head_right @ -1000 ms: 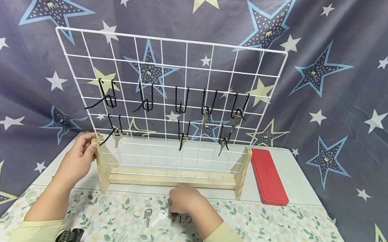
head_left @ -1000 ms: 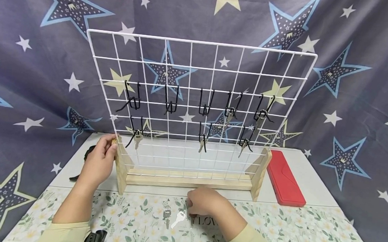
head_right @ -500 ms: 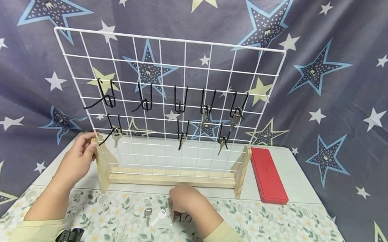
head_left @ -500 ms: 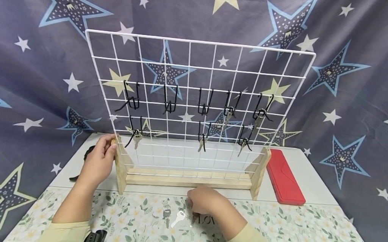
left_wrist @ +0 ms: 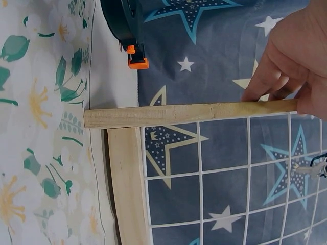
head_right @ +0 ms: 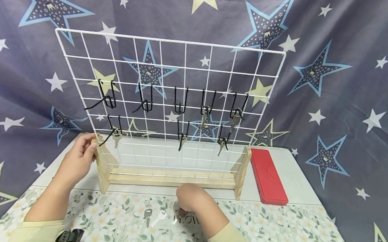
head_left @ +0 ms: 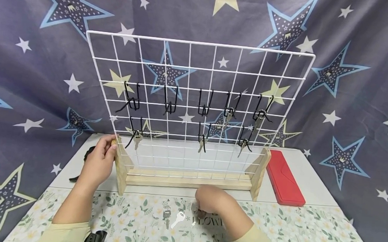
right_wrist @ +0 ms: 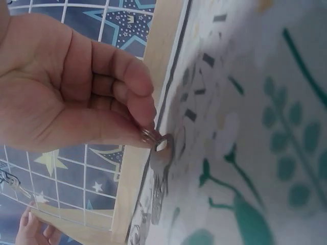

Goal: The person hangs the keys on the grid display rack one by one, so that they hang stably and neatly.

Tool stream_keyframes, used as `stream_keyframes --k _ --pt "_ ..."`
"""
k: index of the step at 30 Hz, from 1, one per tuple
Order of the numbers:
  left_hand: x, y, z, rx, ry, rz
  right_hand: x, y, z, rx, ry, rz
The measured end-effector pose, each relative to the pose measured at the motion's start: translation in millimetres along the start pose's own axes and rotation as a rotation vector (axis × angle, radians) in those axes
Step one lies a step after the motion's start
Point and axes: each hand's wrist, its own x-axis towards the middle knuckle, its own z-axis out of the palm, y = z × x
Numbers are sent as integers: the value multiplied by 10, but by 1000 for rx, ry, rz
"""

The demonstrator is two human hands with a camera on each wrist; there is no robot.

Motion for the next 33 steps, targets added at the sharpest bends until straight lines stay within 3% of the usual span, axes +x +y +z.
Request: stream_keyframes --k 15,28,33 --pt "-11 -4 9 9 -3 -11 -96 93 -87 -94 -12 -63" --pt "-4 -16 9 6 4 3 -195 153 -261 123 3 -191" --pt "3 -17 3 0 6 7 -200 163 -290 159 19 -225"
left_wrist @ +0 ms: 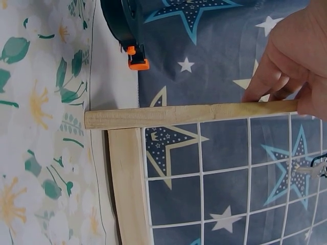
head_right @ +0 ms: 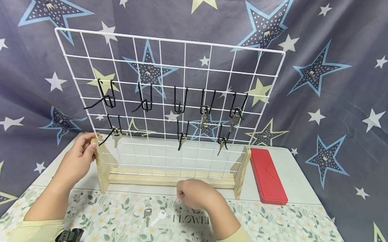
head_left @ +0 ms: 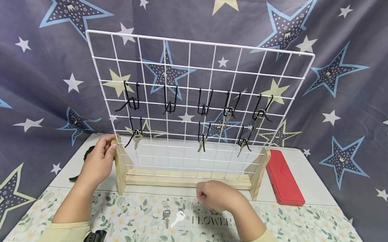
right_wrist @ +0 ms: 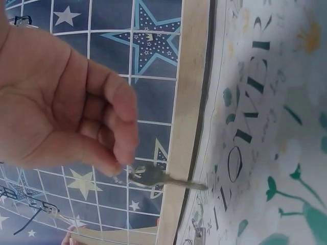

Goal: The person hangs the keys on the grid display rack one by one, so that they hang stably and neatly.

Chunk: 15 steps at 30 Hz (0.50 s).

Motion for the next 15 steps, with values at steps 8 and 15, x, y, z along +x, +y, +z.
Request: stream_keyframes --k 8,15 --pt "14 3 -7 -13 -4 -23 3 -22 -32 122 -10 22" --pt "45 -3 -23 -72 -45 -21 -33 -32 -68 218 10 -22"
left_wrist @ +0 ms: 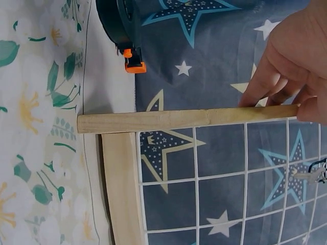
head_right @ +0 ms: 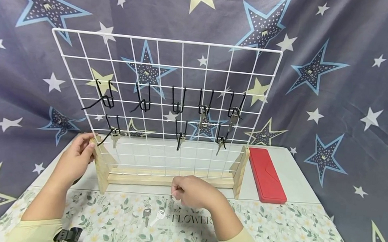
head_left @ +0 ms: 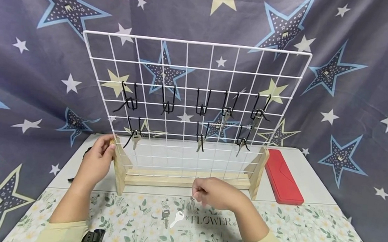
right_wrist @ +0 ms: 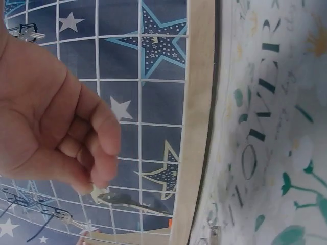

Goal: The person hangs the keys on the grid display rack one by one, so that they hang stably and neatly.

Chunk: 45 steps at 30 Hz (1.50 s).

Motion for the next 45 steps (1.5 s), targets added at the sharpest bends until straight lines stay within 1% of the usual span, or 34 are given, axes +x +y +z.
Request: stream_keyframes --k 6,13,19,25,29,32,36,39,45 --pt "-8 10 -28 -27 -26 6 -41 -61 -57 52 41 -76" --pt "-2 18 -41 -11 -45 18 -116 -153 -146 98 100 -110" --pt "0 30 -68 15 -42 31 -194 -214 -207 217 154 -151" --pt "23 58 -87 5 -28 21 -270 -281 -279 298 178 -229" --pt "43 65 -110 47 -18 32 -319 -315 -320 354 184 -285" --pt "64 58 -148 64 -28 49 -357 -344 -353 388 201 -294" --pt "96 38 -200 28 -68 77 -403 -389 -404 435 224 -291" --pt "110 25 -214 10 -88 92 -418 -417 -445 480 237 -324" --pt "117 16 -202 20 -71 85 -396 -455 -528 518 293 -397"
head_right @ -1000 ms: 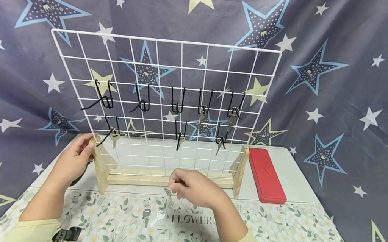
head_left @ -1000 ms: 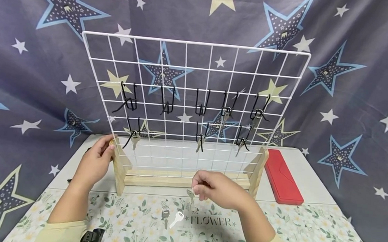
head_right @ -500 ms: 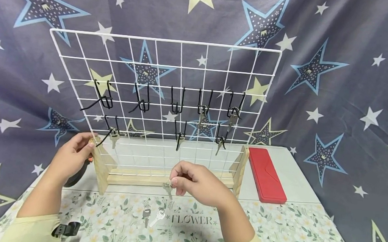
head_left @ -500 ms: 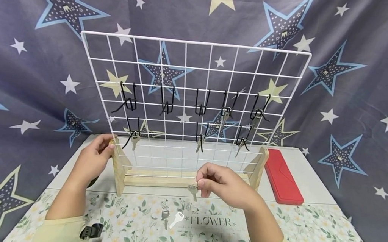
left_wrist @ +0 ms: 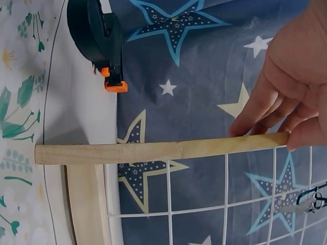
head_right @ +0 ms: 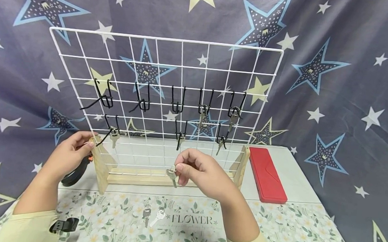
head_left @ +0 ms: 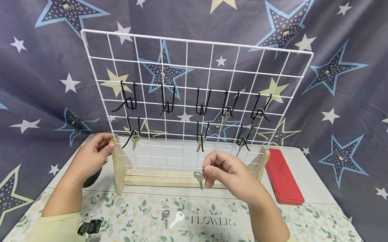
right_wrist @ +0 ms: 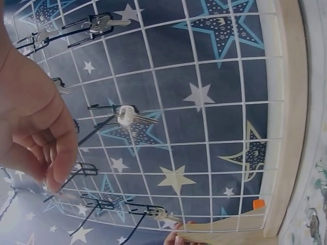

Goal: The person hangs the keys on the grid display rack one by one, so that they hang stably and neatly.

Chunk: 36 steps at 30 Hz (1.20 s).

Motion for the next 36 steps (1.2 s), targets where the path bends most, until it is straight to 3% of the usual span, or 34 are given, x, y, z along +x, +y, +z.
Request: stream_keyframes --k 17,36 --pt "-30 -50 13 -46 -7 9 175 -176 -58 128 209 -43" --pt "-36 -46 51 -67 -32 4 325 -282 -59 157 308 -81"
